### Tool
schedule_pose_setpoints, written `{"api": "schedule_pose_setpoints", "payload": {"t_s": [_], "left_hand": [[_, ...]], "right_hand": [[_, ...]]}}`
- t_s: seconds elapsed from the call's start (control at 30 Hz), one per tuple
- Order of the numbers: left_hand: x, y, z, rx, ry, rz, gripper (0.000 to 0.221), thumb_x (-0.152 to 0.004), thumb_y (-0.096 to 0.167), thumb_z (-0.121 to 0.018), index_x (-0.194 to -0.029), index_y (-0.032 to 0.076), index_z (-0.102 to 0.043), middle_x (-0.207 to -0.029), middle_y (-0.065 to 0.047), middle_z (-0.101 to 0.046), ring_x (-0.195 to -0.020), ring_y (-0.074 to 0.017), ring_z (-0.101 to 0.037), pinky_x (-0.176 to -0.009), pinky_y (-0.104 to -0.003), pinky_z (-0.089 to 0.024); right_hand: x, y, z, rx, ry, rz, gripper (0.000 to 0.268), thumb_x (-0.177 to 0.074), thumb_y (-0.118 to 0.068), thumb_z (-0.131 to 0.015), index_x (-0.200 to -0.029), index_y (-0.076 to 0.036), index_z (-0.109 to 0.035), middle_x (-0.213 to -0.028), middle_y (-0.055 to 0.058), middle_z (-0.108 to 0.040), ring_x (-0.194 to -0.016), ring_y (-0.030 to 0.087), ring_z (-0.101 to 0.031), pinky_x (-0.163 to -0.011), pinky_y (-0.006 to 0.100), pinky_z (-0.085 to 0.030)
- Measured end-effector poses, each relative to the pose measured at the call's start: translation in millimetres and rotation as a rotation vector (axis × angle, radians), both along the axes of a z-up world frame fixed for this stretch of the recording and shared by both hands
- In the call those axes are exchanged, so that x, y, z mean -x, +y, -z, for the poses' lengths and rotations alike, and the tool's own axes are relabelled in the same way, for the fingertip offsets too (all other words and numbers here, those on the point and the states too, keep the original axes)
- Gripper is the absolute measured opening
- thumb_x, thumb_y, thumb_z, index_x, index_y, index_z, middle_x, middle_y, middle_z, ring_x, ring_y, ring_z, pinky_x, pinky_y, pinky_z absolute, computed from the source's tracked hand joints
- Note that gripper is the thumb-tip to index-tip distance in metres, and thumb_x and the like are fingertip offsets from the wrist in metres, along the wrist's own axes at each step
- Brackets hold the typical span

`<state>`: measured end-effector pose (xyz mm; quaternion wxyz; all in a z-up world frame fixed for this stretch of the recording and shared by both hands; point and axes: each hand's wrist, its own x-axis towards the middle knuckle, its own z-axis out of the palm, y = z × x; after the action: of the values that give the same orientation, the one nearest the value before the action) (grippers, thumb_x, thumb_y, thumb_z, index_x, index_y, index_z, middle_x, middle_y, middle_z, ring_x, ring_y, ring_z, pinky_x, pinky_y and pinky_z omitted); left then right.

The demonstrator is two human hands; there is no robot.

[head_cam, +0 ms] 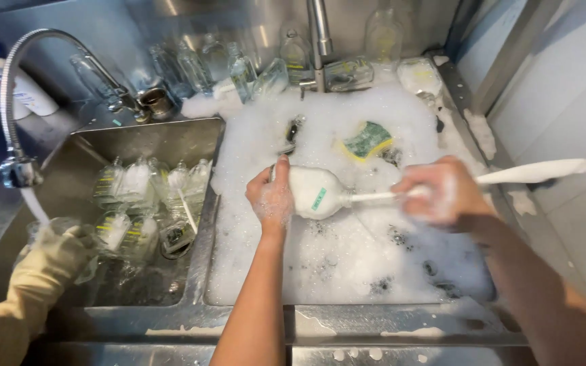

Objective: Scrubbing the interior and exterior of glass bottles using a sponge and a long-handled brush in a soapy sink.

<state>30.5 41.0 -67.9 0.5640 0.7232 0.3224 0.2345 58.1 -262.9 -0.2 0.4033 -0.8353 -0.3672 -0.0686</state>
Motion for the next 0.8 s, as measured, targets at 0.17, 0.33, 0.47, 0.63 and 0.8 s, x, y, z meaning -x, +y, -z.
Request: {"api": "schedule_pose_setpoints", "payload": {"t_s": [0.17, 0.33, 0.47, 0.63, 0.8], "left_hand": [[4, -18, -8, -0.002, -0.073, 0.006, 0.038, -0.088, 0.045, -0.07, -0.079, 0.01, -0.08, -0.077, -0.018, -0.073, -0.086, -0.0333, -0.07, -0.082, -0.044, -0.054], [5, 0, -7, -0.009, -0.063, -0.082, 0.041, -0.089, 0.051, -0.066, -0.08, 0.014, -0.081, -0.079, -0.016, -0.074, -0.087, -0.0319, -0.07, -0.084, -0.044, -0.053], [-5, -26, -7, -0.012, -0.074, 0.006, 0.043, -0.091, 0.049, -0.066, -0.086, 0.009, -0.081, -0.08, -0.019, -0.074, -0.086, -0.0337, -0.07, -0.084, -0.044, -0.054], [3, -2, -10, -0.013, -0.115, -0.102, 0.045, -0.093, 0.049, -0.063, -0.08, 0.009, -0.079, -0.078, -0.018, -0.074, -0.087, -0.0327, -0.07, -0.083, -0.045, -0.052], [6, 3, -11, -0.044, -0.056, -0.192, 0.046, -0.092, 0.052, -0.065, -0.091, 0.008, -0.08, -0.088, -0.019, -0.075, -0.096, -0.035, -0.071, -0.087, -0.044, -0.053]], "right_hand": [[19, 17, -1, -0.082, 0.01, 0.033, 0.009, -0.064, -0.027, -0.075, -0.071, -0.022, -0.078, -0.042, 0.001, -0.06, -0.037, 0.014, -0.053, -0.045, 0.03, -0.049], [14, 0, -20, -0.149, -0.101, 0.073, 0.011, -0.071, -0.018, -0.069, -0.071, -0.02, -0.08, -0.038, 0.005, -0.054, -0.033, 0.015, -0.045, -0.041, 0.027, -0.044], [17, 13, -1, -0.225, -0.05, 0.051, 0.012, -0.066, -0.023, -0.071, -0.071, -0.019, -0.081, -0.039, 0.005, -0.057, -0.03, 0.016, -0.044, -0.039, 0.029, -0.047], [30, 20, -26, -0.231, -0.152, 0.199, 0.009, -0.071, -0.016, -0.07, -0.073, -0.021, -0.078, -0.038, 0.001, -0.051, -0.033, 0.013, -0.037, -0.041, 0.026, -0.041], [27, 25, -35, -0.068, 0.218, 0.272, 0.043, -0.07, -0.01, -0.079, -0.113, -0.016, -0.078, -0.069, 0.021, -0.076, -0.062, 0.031, -0.071, -0.072, 0.044, -0.057]]}}
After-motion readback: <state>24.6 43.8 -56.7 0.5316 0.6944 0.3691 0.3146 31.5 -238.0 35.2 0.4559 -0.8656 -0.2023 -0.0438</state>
